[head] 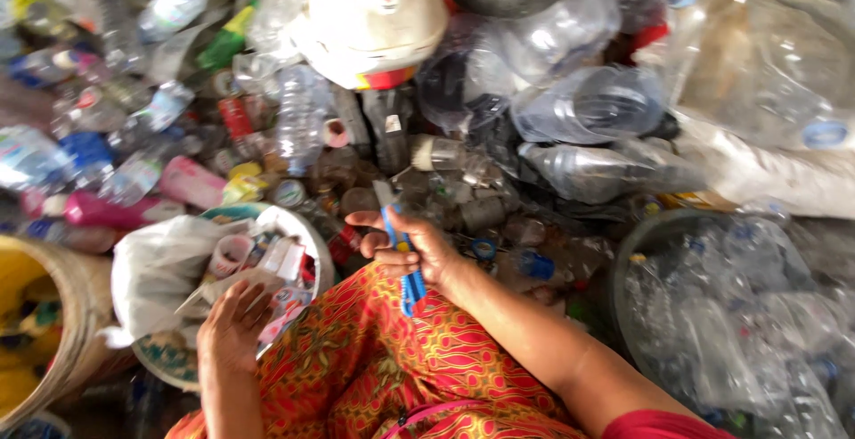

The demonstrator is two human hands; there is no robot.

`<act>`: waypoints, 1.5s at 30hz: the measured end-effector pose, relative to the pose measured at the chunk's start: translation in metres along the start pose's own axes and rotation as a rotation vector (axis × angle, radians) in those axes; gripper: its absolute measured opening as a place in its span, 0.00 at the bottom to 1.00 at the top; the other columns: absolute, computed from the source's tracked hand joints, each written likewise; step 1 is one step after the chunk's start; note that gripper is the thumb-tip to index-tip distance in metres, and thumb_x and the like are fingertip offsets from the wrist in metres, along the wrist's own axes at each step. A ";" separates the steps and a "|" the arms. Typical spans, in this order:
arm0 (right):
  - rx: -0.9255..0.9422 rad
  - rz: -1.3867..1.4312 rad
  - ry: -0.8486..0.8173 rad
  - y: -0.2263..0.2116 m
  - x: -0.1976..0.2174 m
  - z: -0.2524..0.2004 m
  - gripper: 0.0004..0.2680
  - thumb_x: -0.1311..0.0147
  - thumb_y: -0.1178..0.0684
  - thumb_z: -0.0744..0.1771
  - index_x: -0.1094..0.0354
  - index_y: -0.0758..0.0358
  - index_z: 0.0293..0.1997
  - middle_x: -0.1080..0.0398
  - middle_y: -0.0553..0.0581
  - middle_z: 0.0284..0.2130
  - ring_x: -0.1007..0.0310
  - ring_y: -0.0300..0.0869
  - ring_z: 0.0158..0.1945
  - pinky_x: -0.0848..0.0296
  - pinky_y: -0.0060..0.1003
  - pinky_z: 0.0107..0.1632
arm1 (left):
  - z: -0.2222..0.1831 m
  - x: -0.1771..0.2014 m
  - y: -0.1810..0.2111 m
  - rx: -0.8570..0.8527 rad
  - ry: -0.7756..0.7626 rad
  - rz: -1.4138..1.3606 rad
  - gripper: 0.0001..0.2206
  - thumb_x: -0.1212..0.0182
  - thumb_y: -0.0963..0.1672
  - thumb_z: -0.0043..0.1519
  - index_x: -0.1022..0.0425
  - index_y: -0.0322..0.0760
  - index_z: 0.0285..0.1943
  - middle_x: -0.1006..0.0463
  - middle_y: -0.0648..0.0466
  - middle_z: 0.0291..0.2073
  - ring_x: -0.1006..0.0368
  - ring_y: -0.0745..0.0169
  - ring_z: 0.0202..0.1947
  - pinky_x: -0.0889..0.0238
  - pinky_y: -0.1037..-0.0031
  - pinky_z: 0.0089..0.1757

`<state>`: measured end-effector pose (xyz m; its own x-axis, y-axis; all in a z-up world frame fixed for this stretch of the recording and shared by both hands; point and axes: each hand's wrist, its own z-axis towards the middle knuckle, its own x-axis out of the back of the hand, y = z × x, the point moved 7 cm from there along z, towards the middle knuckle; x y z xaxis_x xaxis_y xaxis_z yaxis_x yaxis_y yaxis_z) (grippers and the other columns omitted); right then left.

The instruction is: Sorting plastic bottles by removing labels and caps for recycling

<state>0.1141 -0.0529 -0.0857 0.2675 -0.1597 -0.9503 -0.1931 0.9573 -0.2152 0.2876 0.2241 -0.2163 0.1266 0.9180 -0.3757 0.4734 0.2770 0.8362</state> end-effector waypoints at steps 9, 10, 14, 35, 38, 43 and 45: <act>0.214 -0.399 0.346 -0.043 0.025 -0.028 0.21 0.47 0.43 0.69 0.39 0.62 0.68 0.24 0.67 0.36 0.48 0.25 0.13 0.48 0.17 0.15 | -0.004 0.002 0.005 -0.050 0.000 0.055 0.21 0.43 0.51 0.70 0.30 0.38 0.67 0.24 0.40 0.55 0.25 0.40 0.53 0.33 0.53 0.53; 0.232 -0.395 0.358 -0.060 0.038 -0.045 0.21 0.47 0.43 0.69 0.39 0.62 0.68 0.24 0.67 0.36 0.48 0.25 0.13 0.48 0.17 0.15 | -0.003 0.008 0.003 -0.037 -0.015 0.066 0.21 0.43 0.51 0.70 0.30 0.38 0.67 0.24 0.40 0.55 0.25 0.40 0.53 0.33 0.53 0.53; 0.496 -0.773 0.726 -0.126 0.085 -0.141 0.13 0.48 0.56 0.69 0.34 0.65 0.62 0.25 0.63 0.34 0.48 0.30 0.16 0.49 0.26 0.19 | 0.009 0.016 0.000 0.009 -0.119 -0.025 0.19 0.43 0.49 0.66 0.28 0.36 0.62 0.23 0.41 0.53 0.24 0.45 0.50 0.32 0.61 0.48; -0.631 -1.784 1.817 -0.077 0.316 -0.371 0.20 0.37 0.40 0.62 0.29 0.71 0.45 0.24 0.68 0.41 0.22 0.60 0.44 0.23 0.52 0.47 | -0.013 0.015 0.003 -0.002 -0.064 0.123 0.20 0.50 0.48 0.71 0.34 0.32 0.67 0.26 0.39 0.56 0.26 0.44 0.54 0.33 0.59 0.53; -0.504 -1.629 1.956 -0.083 0.320 -0.378 0.19 0.40 0.48 0.61 0.35 0.72 0.50 0.25 0.71 0.44 0.22 0.63 0.47 0.23 0.53 0.49 | -0.016 0.025 0.002 0.003 -0.045 0.123 0.20 0.50 0.48 0.70 0.34 0.31 0.67 0.26 0.38 0.57 0.28 0.45 0.55 0.35 0.61 0.52; -0.144 -1.764 1.946 -0.129 0.336 -0.345 0.22 0.40 0.39 0.62 0.33 0.79 0.40 0.27 0.75 0.34 0.25 0.66 0.36 0.25 0.54 0.42 | -0.028 0.018 0.012 0.004 -0.007 0.125 0.18 0.53 0.45 0.72 0.34 0.30 0.66 0.27 0.37 0.57 0.28 0.43 0.56 0.36 0.60 0.52; -0.244 -1.623 2.025 -0.135 0.353 -0.327 0.13 0.42 0.52 0.61 0.28 0.80 0.36 0.24 0.73 0.34 0.21 0.62 0.35 0.21 0.51 0.38 | -0.030 0.014 0.010 0.034 -0.013 0.120 0.19 0.54 0.46 0.72 0.35 0.30 0.67 0.29 0.36 0.58 0.30 0.42 0.56 0.39 0.59 0.53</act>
<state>-0.0740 -0.3176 -0.4657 -0.4100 -0.3677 0.8347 -0.8965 -0.0063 -0.4431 0.2680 0.2485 -0.2010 0.1956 0.9401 -0.2791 0.4836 0.1551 0.8615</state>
